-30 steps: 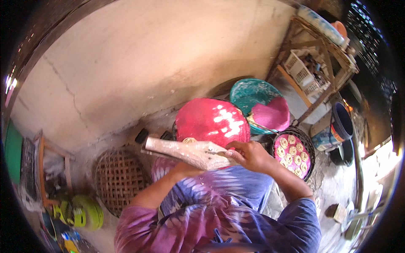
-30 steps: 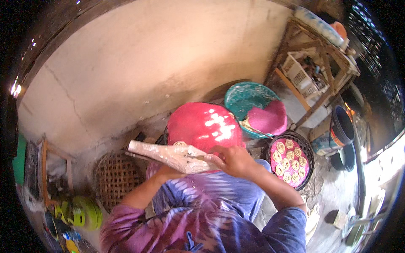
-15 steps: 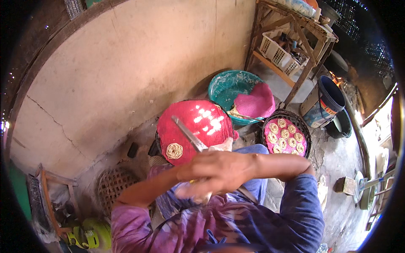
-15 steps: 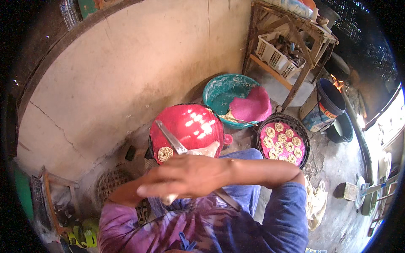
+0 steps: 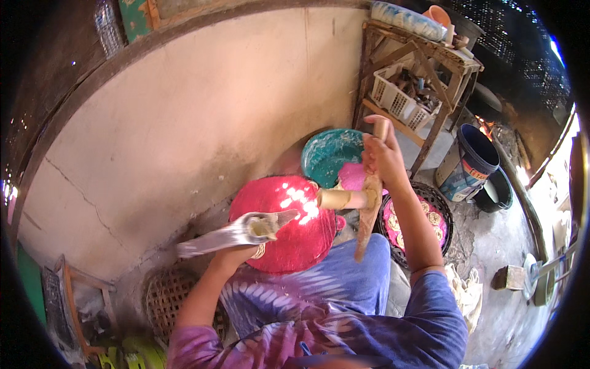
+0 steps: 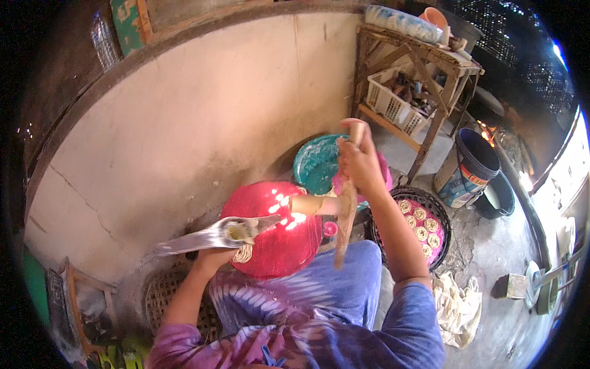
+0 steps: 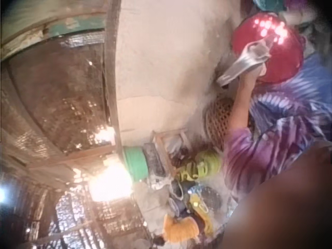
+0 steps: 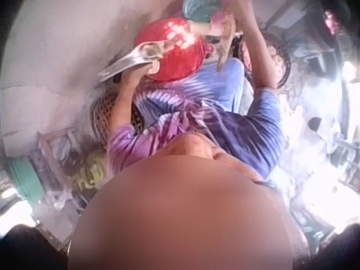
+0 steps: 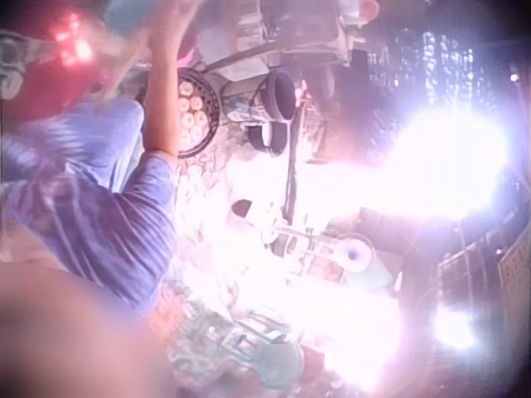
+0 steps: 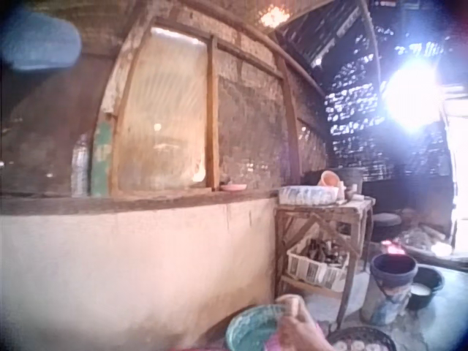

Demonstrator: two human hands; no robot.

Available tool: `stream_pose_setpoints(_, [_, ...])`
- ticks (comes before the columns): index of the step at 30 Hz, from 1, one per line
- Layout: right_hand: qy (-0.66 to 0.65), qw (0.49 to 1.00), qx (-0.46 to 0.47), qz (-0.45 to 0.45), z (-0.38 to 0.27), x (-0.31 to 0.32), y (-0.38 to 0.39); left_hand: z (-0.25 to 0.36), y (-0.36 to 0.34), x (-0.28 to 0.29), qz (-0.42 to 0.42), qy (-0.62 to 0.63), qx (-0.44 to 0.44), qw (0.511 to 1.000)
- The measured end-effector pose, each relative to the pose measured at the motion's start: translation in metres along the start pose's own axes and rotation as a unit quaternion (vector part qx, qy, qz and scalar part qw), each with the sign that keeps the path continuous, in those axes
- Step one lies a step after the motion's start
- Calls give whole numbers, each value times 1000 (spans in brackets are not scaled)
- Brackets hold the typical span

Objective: The person scoops dough from a green bowl and presses it through a handheld noodle press to form spiral noodles onto a red tray. They repeat this process, filling the tray with multiple noodle spirals.

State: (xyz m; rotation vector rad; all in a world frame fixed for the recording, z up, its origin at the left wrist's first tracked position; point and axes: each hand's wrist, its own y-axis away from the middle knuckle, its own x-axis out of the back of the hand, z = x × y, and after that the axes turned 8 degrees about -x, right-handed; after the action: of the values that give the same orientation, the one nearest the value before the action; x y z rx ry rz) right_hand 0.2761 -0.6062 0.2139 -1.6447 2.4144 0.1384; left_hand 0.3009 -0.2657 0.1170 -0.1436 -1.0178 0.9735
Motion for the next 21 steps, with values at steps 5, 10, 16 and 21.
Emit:
stream_pose_setpoints(5, [-274, 945, 112, 136, 33, 29, -26, -11, -9, -52, 230, 569, 224, 757])
stream_pose_setpoints(10, [-425, 902, 52, 47, 122, -21, -45, -2, -68, -69, 423, 480, 168, 750])
stream_pose_setpoints(16, [688, 720, -88, 33, 206, 81, -101, -51, -71, 53, 470, 376, 38, 798])
stream_pose_setpoints(21, [808, 569, -134, -68, 267, 136, -120, -70, 5, 128, 483, 97, 180, 852])
